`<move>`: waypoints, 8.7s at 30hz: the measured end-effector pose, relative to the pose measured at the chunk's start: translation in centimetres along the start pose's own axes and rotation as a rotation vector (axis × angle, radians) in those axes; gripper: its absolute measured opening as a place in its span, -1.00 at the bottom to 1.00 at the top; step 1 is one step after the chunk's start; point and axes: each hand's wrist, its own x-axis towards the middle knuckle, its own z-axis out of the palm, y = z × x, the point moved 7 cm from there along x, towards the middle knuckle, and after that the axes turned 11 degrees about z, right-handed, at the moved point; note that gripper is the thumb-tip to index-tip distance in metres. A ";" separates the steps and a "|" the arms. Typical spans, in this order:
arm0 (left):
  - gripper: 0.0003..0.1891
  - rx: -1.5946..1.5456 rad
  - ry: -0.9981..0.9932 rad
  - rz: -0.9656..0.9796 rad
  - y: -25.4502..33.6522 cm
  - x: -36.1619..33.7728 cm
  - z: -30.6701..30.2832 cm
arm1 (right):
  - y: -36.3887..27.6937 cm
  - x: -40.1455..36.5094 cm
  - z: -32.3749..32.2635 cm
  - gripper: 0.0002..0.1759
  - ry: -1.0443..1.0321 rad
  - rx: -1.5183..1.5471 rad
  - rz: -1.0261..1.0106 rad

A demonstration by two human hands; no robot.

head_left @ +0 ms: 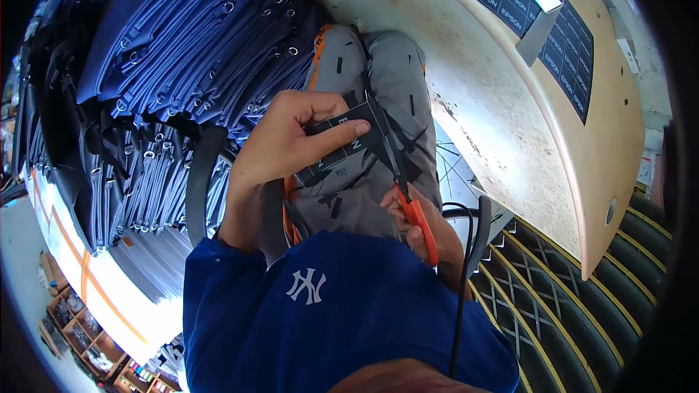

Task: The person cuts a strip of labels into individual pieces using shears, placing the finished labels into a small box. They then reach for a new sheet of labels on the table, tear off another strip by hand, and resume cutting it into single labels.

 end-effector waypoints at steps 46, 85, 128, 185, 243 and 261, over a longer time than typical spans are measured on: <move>-0.67 0.022 -0.172 0.049 0.3 1.1 2.0 | 0.5 -0.4 -0.1 -0.28 -0.001 0.054 -0.133; -0.65 -0.004 -0.130 0.077 -0.3 0.9 1.6 | 2.0 -0.9 0.0 -0.43 0.039 0.102 0.249; -0.58 -0.047 -0.248 0.073 -1.3 -1.5 3.2 | -2.6 2.0 -2.9 -0.48 0.169 0.418 -0.187; -0.37 -0.125 -0.472 0.127 -1.5 -0.5 3.4 | 1.4 -2.0 -2.8 -0.63 -0.059 -0.264 0.111; -0.20 0.301 -0.154 0.710 13.4 26.3 4.0 | 4.2 -5.8 -4.0 -0.49 0.307 0.175 -0.032; -0.55 -0.213 -0.012 0.336 3.5 3.2 5.7 | -4.0 0.8 -4.4 -0.81 0.630 0.514 -0.437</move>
